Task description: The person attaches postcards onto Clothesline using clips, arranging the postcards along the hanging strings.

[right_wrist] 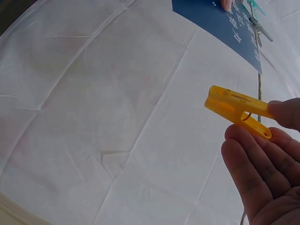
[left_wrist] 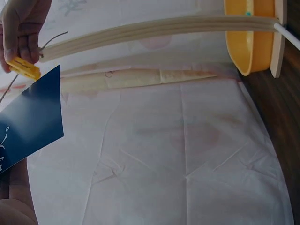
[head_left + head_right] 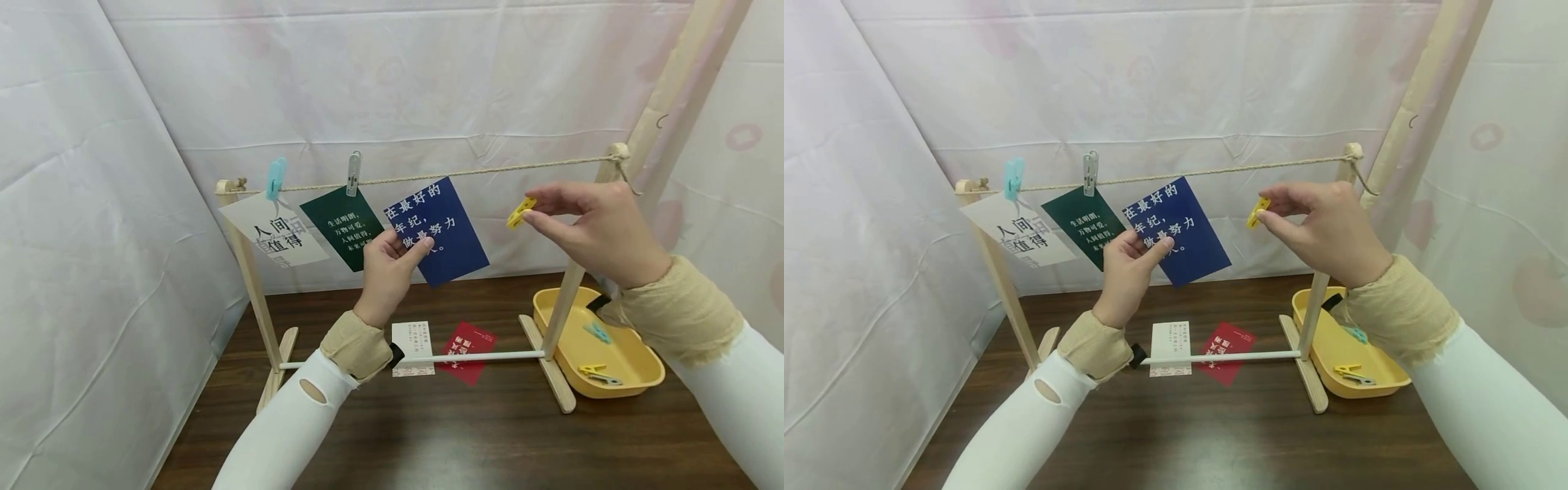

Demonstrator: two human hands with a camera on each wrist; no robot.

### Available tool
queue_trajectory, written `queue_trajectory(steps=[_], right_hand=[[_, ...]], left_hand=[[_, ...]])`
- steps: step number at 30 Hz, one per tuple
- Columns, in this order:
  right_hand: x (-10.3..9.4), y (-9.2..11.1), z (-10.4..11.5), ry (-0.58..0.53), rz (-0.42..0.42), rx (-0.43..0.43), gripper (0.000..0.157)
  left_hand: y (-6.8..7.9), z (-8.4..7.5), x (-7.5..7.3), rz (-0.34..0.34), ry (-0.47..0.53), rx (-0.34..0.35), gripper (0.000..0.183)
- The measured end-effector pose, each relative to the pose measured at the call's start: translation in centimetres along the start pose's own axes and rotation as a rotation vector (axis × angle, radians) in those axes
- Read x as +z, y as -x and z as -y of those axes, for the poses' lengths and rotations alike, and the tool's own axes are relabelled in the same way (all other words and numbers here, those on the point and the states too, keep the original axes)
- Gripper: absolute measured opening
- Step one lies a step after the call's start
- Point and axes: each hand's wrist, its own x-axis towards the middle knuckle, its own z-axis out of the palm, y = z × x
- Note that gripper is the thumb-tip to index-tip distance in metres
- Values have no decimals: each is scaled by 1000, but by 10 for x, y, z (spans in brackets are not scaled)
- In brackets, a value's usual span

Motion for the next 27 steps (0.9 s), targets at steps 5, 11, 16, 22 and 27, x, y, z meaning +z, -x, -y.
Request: queue_trajectory(steps=[5,11,16,22,27], right_hand=[[1,-9,9,-22,-31,-47,24],[4,-18,19,-47,-79,-103,24],[7,-25,29,-58,-122,-129,19],[9,-36,32,-13,-129,-164,11],[14,-46,35,-29,-128,-191,9]], left_hand=[[-1,0,-1,4,-2,0,32],[-2,0,-2,-1,-16,-3,32],[-3,0,-2,0,-17,-14,33],[-5,0,-2,-4,-12,-16,33],[-7,0,-3,-4,-7,-17,33]])
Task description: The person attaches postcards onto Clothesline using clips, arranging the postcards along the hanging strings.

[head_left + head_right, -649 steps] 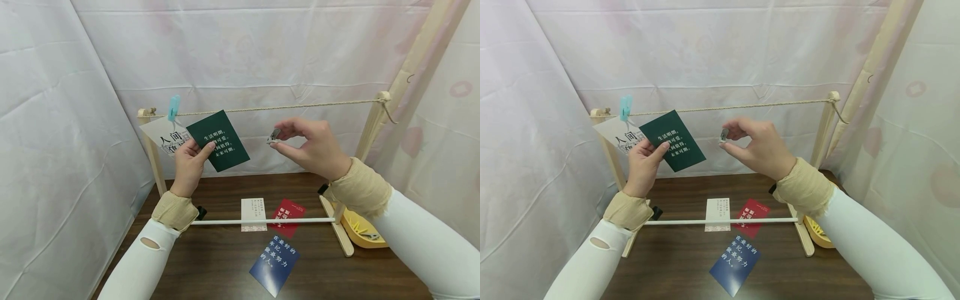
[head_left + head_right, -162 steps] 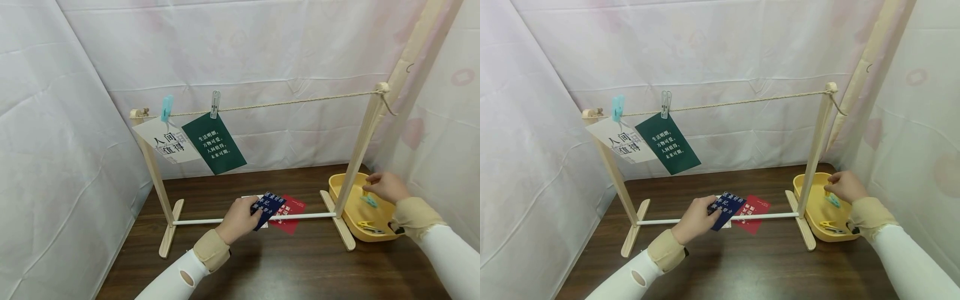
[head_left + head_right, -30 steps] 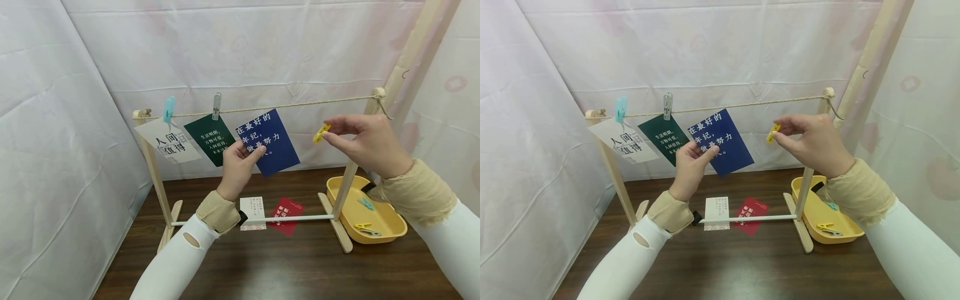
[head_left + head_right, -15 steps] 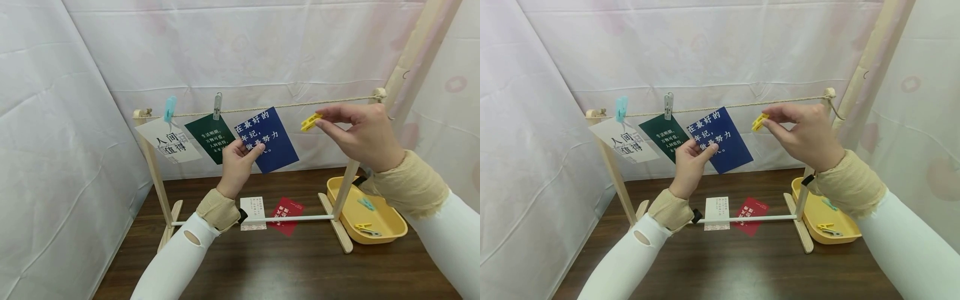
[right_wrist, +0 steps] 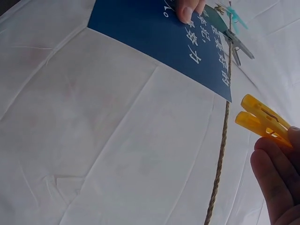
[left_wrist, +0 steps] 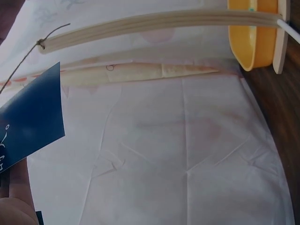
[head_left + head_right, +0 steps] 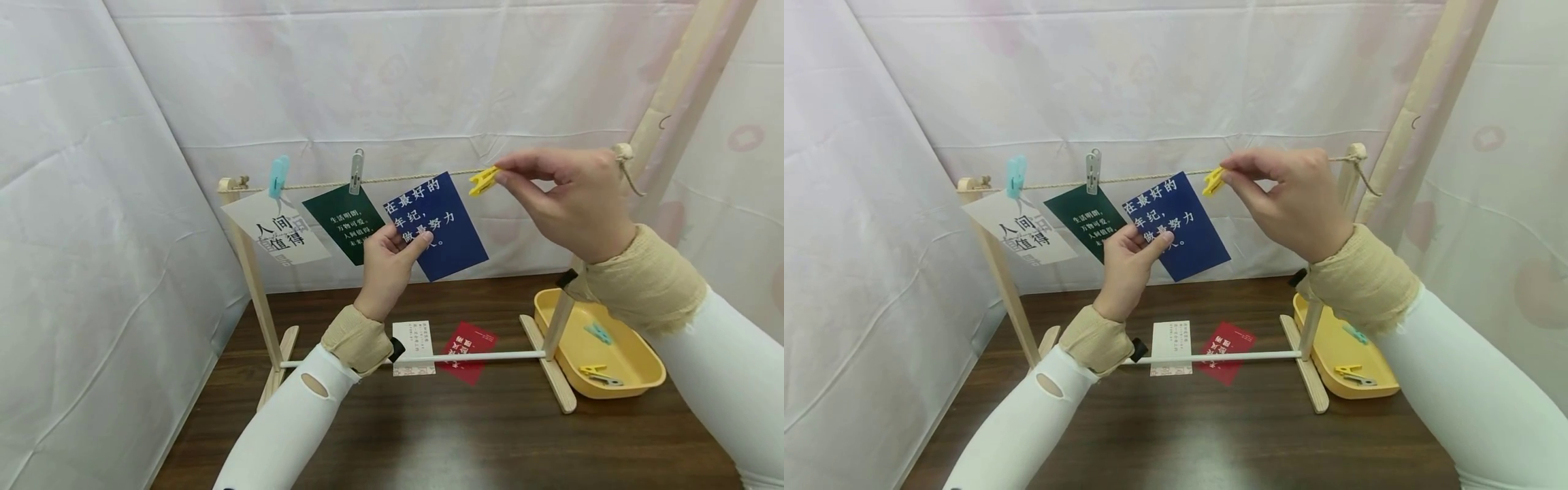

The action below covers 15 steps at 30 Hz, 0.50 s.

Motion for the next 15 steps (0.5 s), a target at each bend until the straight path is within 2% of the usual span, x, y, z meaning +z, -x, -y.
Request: queue_trajectory(steps=[7,11,15], right_hand=[[12,-16,-4,-9,-20,-31,8],[21,-24,-5,-71,-28,24,8],[27,-30,-7,-84,-13,97,9]], left_hand=[[-1,1,0,-6,7,-4,33],[-1,0,1,-11,2,2,32],[-1,0,1,-16,5,-1,32]])
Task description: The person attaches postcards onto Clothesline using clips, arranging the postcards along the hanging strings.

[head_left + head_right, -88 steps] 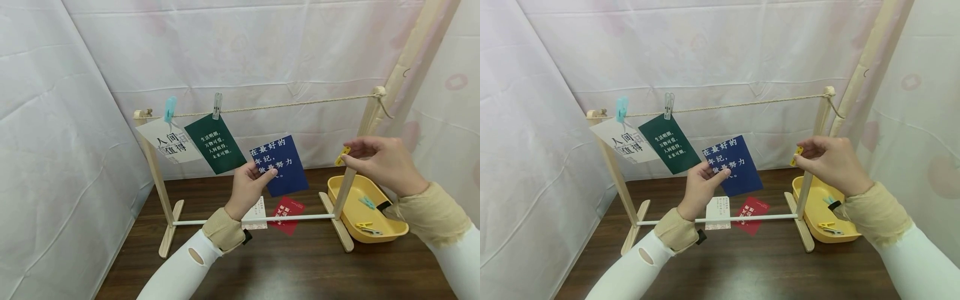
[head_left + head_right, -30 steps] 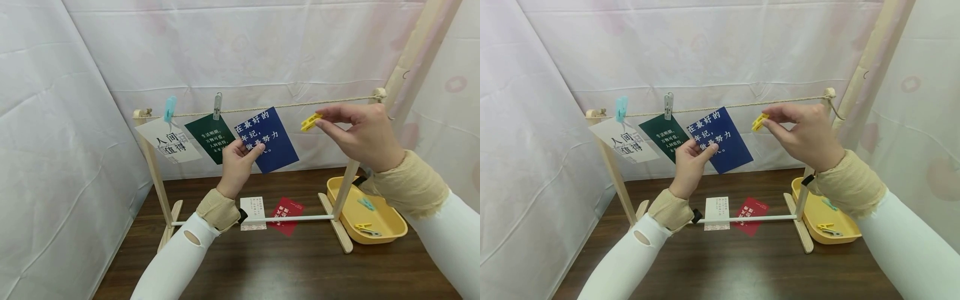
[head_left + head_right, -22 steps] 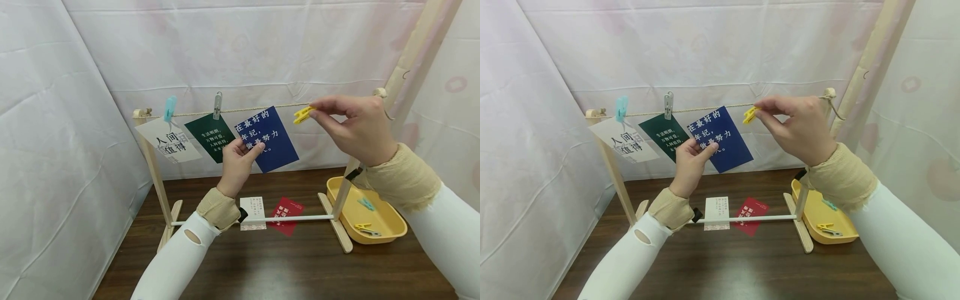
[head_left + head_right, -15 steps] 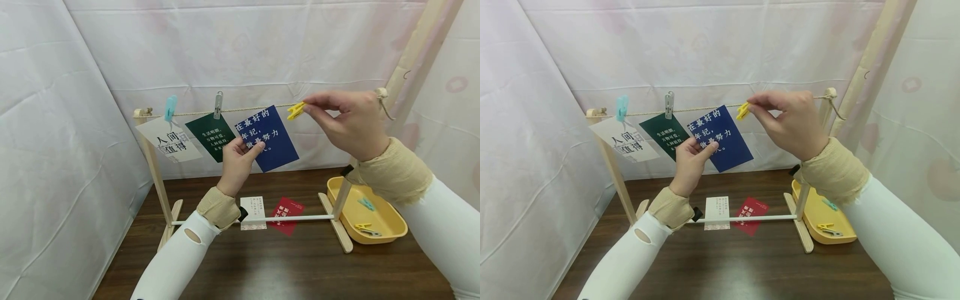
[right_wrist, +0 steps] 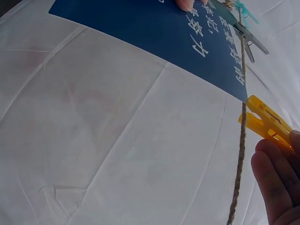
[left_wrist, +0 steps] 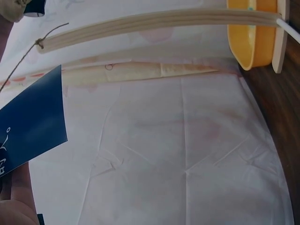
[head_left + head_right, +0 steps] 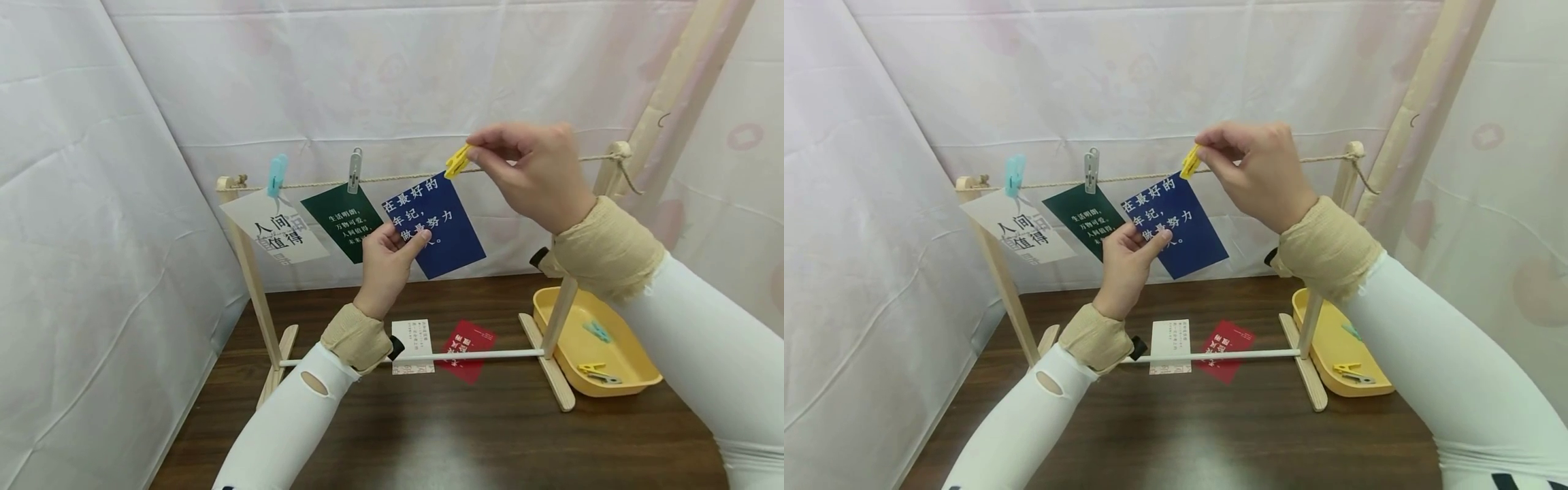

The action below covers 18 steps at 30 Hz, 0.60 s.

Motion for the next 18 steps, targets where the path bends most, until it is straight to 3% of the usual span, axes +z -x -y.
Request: queue_trajectory(steps=[10,18], right_hand=[[6,-12,-2,-115,50,152,10],[9,-15,1,-137,123,198,12]], left_hand=[[0,1,-1,-11,10,1,31],[0,0,0,-5,9,-3,32]])
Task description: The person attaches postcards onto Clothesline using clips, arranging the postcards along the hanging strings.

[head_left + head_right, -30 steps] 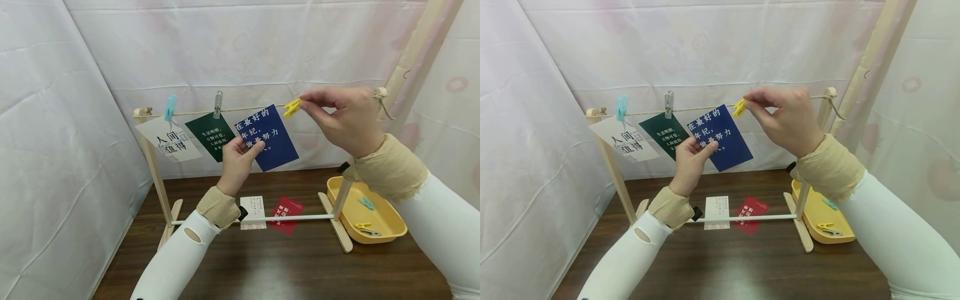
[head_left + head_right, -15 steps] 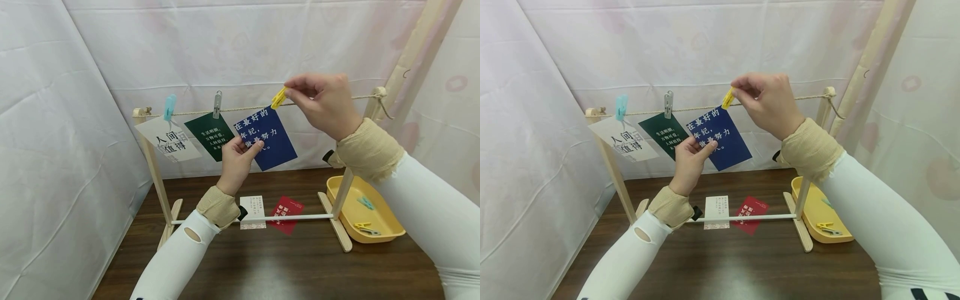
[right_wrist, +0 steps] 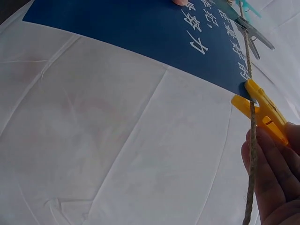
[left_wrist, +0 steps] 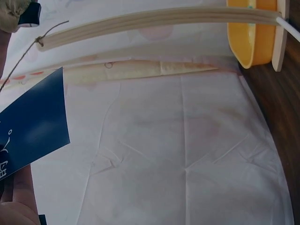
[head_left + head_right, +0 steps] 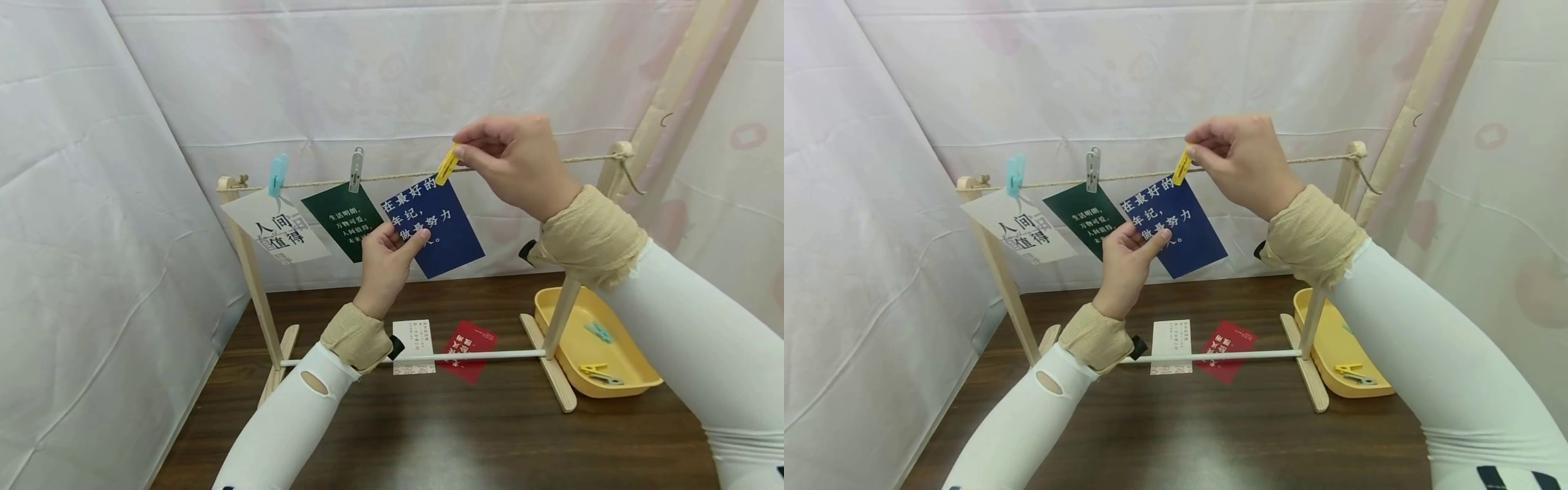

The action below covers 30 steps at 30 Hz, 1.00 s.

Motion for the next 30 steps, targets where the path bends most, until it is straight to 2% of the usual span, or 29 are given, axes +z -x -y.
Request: queue_trajectory(steps=[15,23,30], right_hand=[[-2,-1,-5,106,72,37,18],[-2,-1,-9,160,49,47,23],[-5,5,-10,131,-23,15,18]], left_hand=[[0,2,0,-7,-15,-15,31],[1,0,1,-4,-9,-16,32],[3,1,2,11,-11,-9,32]])
